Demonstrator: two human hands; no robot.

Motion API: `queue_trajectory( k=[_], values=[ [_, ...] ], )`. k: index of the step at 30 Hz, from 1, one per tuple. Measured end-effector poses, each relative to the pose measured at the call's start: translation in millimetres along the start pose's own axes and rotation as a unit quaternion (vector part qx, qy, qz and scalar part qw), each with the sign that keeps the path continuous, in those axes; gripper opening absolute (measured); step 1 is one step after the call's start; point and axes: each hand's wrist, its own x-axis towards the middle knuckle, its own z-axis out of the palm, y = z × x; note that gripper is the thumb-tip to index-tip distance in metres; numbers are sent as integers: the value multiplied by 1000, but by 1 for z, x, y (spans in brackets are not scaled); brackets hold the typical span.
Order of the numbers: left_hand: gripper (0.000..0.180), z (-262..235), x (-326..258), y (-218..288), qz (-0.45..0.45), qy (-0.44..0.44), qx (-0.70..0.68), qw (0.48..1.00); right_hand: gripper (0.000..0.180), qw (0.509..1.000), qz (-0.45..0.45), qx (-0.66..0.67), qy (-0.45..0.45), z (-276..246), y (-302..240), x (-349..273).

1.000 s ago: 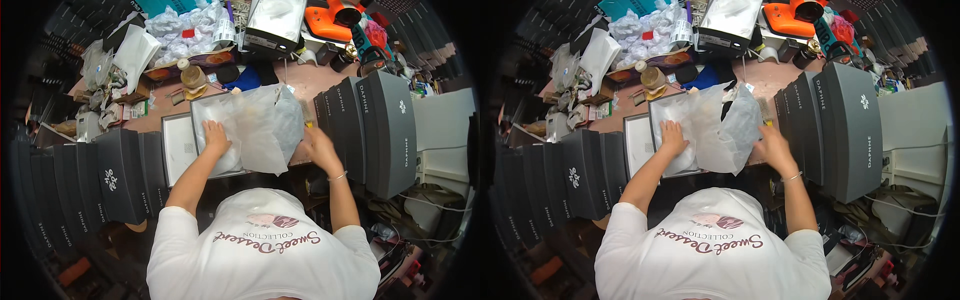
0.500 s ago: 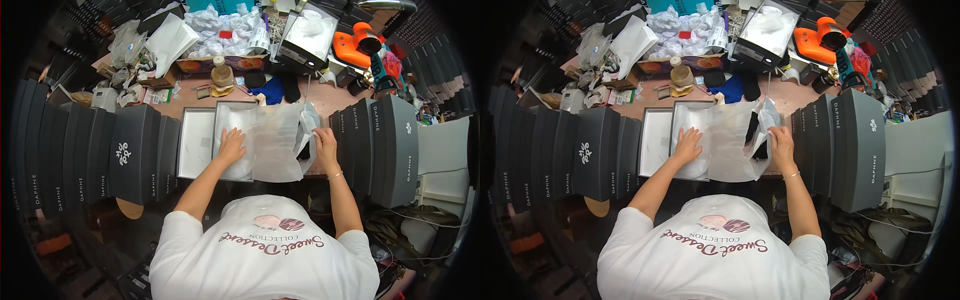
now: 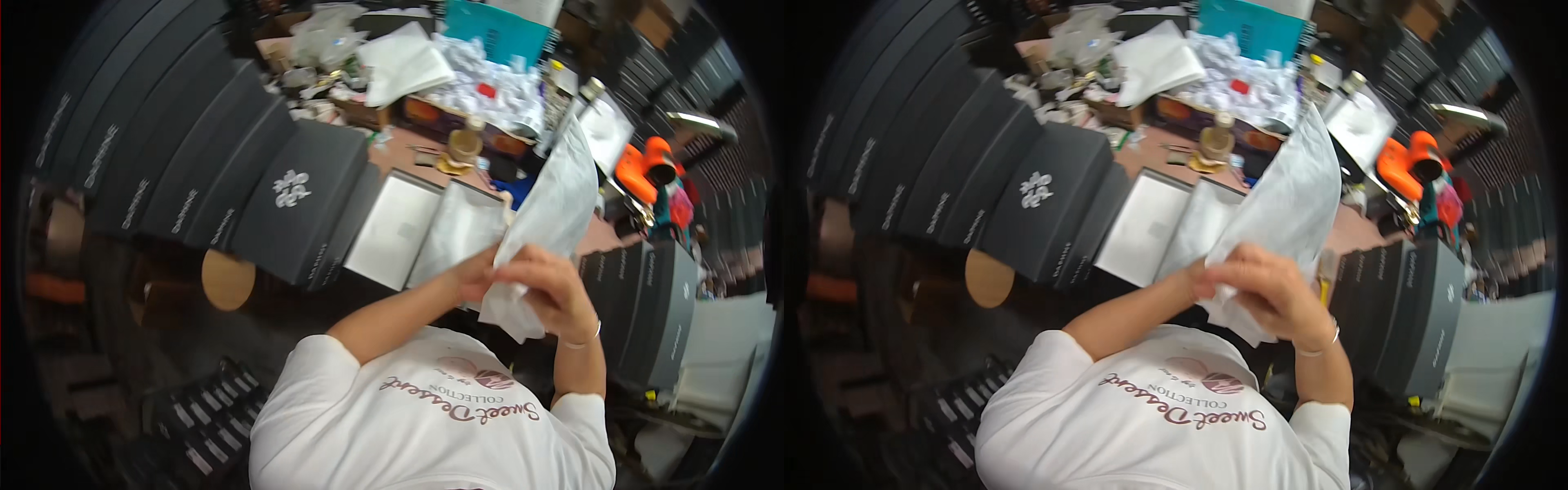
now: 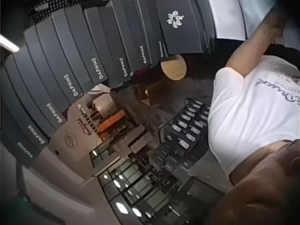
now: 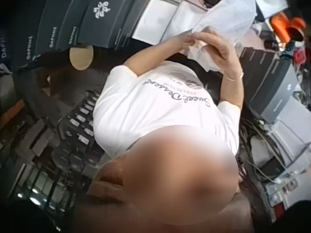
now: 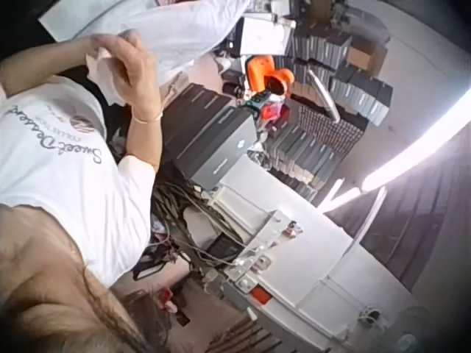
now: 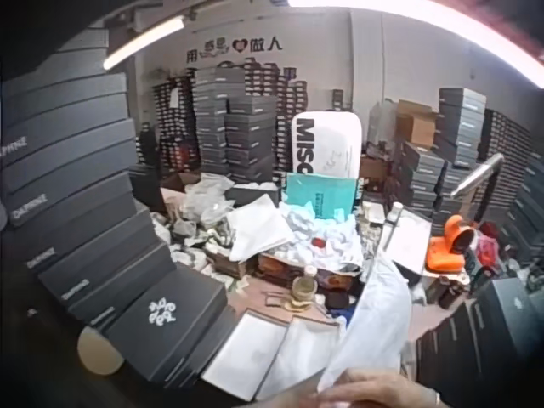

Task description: The recorder is inspecting, cleaning with a brush, and packing various pairs of high-heeled shoes into their respective boxes with protective wrapping.

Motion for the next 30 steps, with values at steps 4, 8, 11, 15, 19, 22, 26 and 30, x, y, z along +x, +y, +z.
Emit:
queue_trajectory(
  k=[4, 8, 11, 15, 19, 22, 26, 30],
  values=[
    [62, 7, -65, 9, 23, 154, 94, 983, 14, 959, 104, 258, -49, 74, 39, -45],
    [82, -26, -164, 39, 74, 277, 592, 753, 53, 722, 377, 557, 165, 115, 79, -109],
    [78, -26, -184, 45, -71, 255, 684, 680, 77, 784, 305, 540, 21, 110, 86, -117],
    [93, -65, -143, 50, 80, 355, 369, 855, 82, 909, 358, 213, -14, 103, 64, -93],
    [72, -94, -40, 26, 173, 423, 187, 870, 82, 879, 359, 244, 195, 124, 112, -100],
    [69, -155, 16, -16, 183, 427, 303, 832, 80, 883, 324, 200, 276, 128, 155, -68],
    [78, -142, 32, -28, -46, 447, 379, 809, 80, 844, 455, 167, 229, 169, 260, -76],
    [73, -169, 22, -67, -59, 452, 616, 643, 69, 839, 434, 275, 176, 158, 206, -90]
  ],
)
